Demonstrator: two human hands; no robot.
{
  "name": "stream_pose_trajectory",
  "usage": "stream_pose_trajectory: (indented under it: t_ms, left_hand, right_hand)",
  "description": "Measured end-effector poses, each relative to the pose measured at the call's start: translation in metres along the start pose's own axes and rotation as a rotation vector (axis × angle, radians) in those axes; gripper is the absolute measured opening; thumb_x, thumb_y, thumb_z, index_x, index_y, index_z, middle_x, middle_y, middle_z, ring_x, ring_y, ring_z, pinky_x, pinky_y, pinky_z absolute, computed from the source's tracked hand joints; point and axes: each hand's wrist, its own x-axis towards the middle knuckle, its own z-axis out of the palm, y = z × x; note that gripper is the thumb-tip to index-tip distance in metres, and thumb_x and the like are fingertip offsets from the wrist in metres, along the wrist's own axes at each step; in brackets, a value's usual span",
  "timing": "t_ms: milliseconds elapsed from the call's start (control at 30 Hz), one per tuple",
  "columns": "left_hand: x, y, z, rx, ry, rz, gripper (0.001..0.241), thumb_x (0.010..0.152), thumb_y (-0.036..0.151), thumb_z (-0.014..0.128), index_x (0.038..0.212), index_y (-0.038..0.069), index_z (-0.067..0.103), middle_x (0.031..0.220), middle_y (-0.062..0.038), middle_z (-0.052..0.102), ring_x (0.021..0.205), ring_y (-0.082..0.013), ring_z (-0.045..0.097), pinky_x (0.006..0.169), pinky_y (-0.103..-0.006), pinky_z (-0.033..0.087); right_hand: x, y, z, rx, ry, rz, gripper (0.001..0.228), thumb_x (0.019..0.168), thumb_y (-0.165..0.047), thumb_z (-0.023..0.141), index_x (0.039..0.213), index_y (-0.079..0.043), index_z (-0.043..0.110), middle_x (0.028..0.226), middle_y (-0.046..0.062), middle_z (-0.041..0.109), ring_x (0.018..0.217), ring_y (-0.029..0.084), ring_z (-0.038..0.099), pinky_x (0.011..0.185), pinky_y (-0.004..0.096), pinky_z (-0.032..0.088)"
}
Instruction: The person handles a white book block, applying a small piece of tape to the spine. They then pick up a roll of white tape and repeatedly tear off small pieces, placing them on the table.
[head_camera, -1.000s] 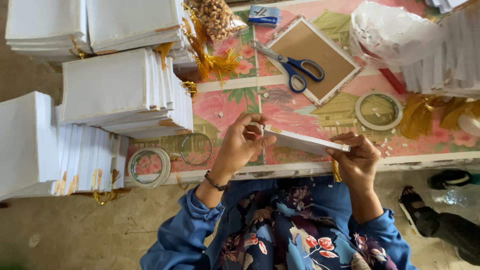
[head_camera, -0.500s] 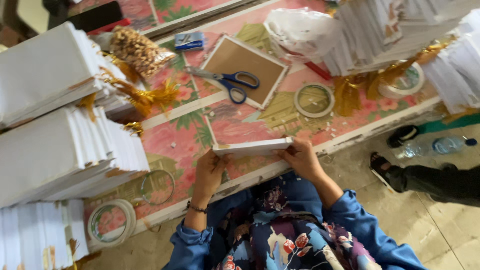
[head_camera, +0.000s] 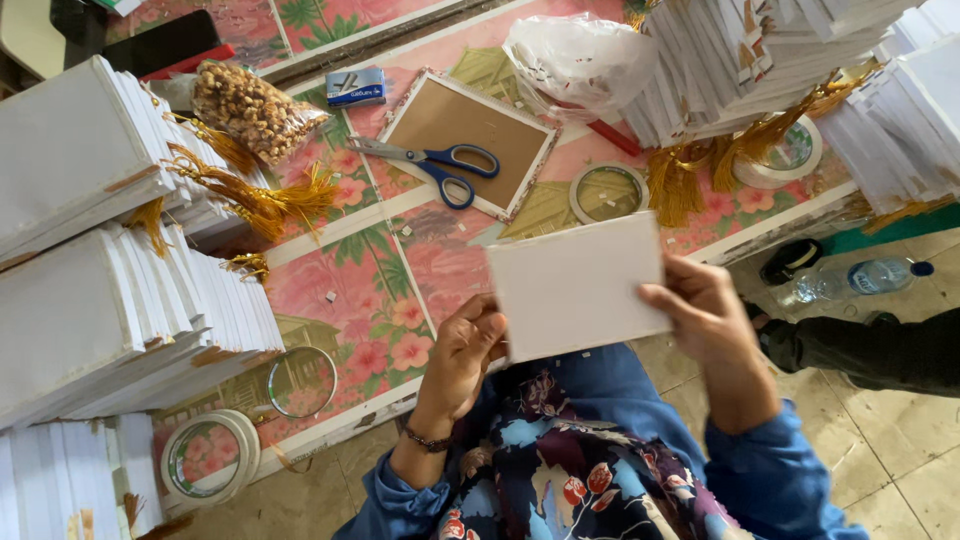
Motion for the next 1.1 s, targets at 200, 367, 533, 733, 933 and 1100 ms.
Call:
stream_pose_trajectory:
  t_ms: [200,367,533,733,933,1100]
  left_hand:
    - [0.009,-0.016,0.017,0.054,-0.184,0.010,0.044,0.096,0.012,0.071,0.138,0.002,0.060,0.126,-0.013,0.074,0.113,-0.0193,0.070,0.101,-0.0334,0.058]
    - [0.013,-0.022,0.037,-0.208,0.133,-0.002,0.030,0.096,0.001,0.069,0.125,-0.007,0.064,0.097,-0.023,0.075,0.085,-0.0358,0.077,0.072,-0.0544,0.067]
    - [0.009,-0.011,0.054,-0.387,0.320,0.081,0.031,0.095,-0.003,0.068,0.125,-0.004,0.061,0.103,-0.021,0.075,0.088,-0.0372,0.077,0.074,-0.0538,0.067]
    - [0.010,-0.051,0.068,-0.478,0.378,0.101,0.042,0.089,-0.010,0.072,0.129,0.000,0.065,0.114,-0.017,0.075,0.094,-0.0318,0.075,0.083,-0.0445,0.068]
    - [0.001,-0.081,0.034,-0.099,-0.138,-0.076,0.067,0.077,0.004,0.090,0.139,0.009,0.063,0.124,-0.009,0.073,0.118,-0.0219,0.070,0.102,-0.0371,0.059]
    - [-0.006,0.003,-0.009,0.813,-0.060,0.353,0.018,0.094,0.015,0.073,0.112,0.014,0.076,0.107,-0.008,0.079,0.105,-0.0290,0.075,0.095,-0.0405,0.057]
  right_hand:
    - [-0.021,0.007,-0.055,-0.044,-0.029,0.195,0.034,0.091,-0.011,0.075,0.117,0.009,0.069,0.093,0.010,0.075,0.069,0.011,0.065,0.053,0.021,0.047]
    - [-0.007,0.078,-0.057,0.273,0.112,-0.027,0.033,0.095,-0.019,0.070,0.117,0.003,0.059,0.092,0.016,0.067,0.072,0.021,0.070,0.058,0.030,0.059]
    - [-0.019,0.055,0.019,-0.318,0.334,-0.252,0.071,0.083,-0.013,0.086,0.141,0.002,0.046,0.135,0.013,0.055,0.129,0.021,0.054,0.111,0.032,0.044]
    - [-0.023,0.057,0.056,-0.047,0.098,-0.043,0.018,0.089,-0.002,0.078,0.102,0.006,0.067,0.076,0.016,0.069,0.060,0.019,0.070,0.058,0.029,0.059]
    - [0.011,0.052,-0.060,0.239,0.348,-0.026,0.023,0.095,-0.003,0.068,0.118,-0.001,0.063,0.091,0.016,0.070,0.060,0.023,0.072,0.040,0.033,0.061]
    - [0.020,0.113,-0.428,0.358,0.288,-0.032,0.067,0.096,-0.039,0.078,0.158,-0.016,0.064,0.156,0.013,0.072,0.131,0.029,0.075,0.091,0.050,0.069]
